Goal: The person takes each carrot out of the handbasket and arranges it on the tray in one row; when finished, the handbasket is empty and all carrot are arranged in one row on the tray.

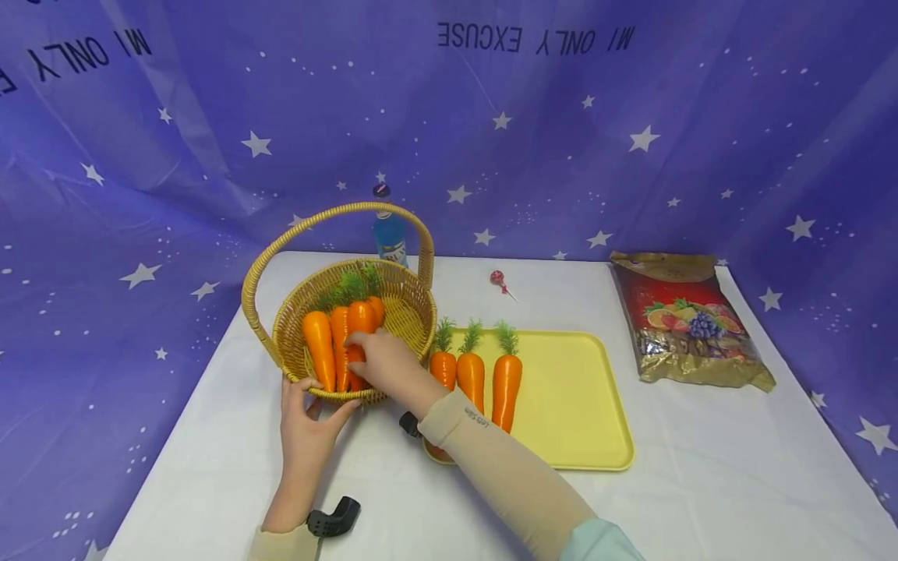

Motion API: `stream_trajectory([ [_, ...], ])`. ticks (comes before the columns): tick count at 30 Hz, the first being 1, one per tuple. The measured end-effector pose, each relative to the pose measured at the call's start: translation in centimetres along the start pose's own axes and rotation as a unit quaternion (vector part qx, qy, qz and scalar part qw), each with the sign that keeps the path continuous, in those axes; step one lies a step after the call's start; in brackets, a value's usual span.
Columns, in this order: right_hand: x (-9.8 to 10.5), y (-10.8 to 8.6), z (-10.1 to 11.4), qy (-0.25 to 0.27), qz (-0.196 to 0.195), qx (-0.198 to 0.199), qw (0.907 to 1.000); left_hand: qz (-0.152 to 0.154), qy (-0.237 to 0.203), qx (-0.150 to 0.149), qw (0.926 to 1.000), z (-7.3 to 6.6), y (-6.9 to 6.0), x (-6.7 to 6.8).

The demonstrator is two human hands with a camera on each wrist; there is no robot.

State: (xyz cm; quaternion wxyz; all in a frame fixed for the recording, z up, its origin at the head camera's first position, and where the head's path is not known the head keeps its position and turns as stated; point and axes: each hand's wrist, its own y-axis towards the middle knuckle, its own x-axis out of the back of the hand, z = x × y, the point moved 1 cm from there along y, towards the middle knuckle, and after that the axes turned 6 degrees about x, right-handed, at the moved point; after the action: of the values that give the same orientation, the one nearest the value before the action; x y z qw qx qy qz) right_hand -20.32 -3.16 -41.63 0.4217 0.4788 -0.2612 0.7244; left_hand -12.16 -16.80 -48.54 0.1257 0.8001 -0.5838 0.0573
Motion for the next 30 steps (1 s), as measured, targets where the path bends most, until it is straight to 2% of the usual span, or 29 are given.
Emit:
stream_trajectory([
  [9, 0.3, -0.5, -0.4, 0.064, -0.041, 0.012, 0.997, 0.0, 0.01, 0.001, 0.9999, -0.2, -0.1, 0.1],
  [18, 1.4, -1.6, -1.1, 0.134, -0.095, 0.036, 0.9857, 0.001, -0.001, 0.002, 1.0, -0.1, -0.1, -0.1],
  [23, 3.1, -3.5, -1.7, 0.18, -0.127, 0.046, 0.9744, 0.003, -0.003, 0.004, 1.0, 0.0, -0.1, -0.1],
  [30, 5.7, -7.4, -3.4, 0.241, -0.176, 0.038, 0.9535, 0.003, 0.001, 0.012, 0.9999, -0.2, -0.2, 0.0],
])
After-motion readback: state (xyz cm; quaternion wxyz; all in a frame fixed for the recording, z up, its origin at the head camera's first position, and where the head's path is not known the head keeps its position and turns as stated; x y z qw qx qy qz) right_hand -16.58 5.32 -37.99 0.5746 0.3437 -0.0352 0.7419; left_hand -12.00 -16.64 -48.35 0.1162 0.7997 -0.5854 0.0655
